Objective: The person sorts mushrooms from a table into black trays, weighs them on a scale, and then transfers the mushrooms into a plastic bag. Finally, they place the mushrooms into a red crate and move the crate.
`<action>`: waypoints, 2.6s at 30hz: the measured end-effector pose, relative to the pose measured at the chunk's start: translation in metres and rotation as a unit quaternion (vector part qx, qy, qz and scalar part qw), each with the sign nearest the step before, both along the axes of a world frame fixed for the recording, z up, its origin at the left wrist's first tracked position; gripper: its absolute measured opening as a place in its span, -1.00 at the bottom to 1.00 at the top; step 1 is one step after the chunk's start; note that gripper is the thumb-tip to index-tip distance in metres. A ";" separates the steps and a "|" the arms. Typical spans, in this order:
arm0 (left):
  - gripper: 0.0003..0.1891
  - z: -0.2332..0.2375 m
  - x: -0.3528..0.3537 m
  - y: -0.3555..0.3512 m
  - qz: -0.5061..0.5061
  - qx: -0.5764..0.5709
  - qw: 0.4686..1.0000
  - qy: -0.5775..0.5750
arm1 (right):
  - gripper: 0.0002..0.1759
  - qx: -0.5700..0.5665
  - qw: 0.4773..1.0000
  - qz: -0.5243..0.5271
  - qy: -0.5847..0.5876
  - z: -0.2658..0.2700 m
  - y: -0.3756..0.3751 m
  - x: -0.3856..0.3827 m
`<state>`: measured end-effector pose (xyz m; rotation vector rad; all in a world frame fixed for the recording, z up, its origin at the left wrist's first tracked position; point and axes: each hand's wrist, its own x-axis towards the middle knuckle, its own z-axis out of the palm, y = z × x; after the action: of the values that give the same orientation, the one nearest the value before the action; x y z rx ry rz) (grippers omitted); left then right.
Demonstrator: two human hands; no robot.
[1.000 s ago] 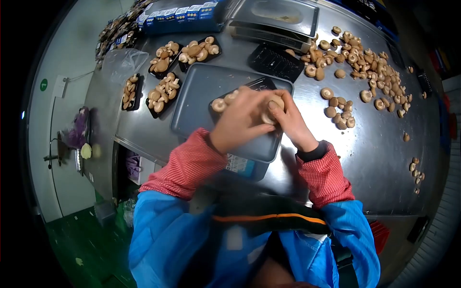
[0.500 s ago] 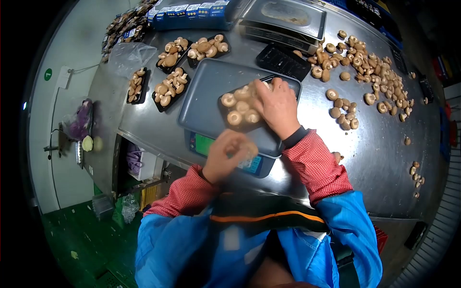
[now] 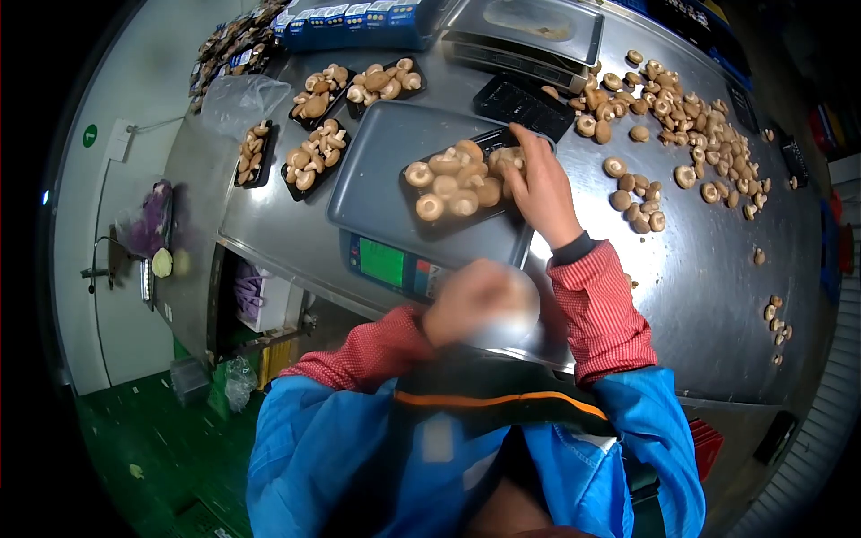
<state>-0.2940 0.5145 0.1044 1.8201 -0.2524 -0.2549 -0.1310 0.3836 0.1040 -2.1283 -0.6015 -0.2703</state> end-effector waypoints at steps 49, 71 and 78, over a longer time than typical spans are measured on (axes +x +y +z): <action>-0.44 -0.001 0.244 0.057 0.111 0.457 0.850 -0.237 | -0.36 -0.338 0.918 -0.157 0.134 -0.032 -0.193 -0.150; -0.71 0.040 0.192 0.064 0.154 0.025 0.986 -0.066 | -0.58 0.052 0.999 0.006 -0.013 0.032 -0.012 -0.027; -0.77 0.002 0.103 0.097 0.228 0.068 0.971 -0.013 | -0.68 -0.097 0.979 0.048 -0.172 0.013 0.008 -0.013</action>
<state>-0.1912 0.6110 0.1061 1.9605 0.1732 0.0767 -0.1437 0.3915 0.1168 -2.2482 -0.9618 -0.5532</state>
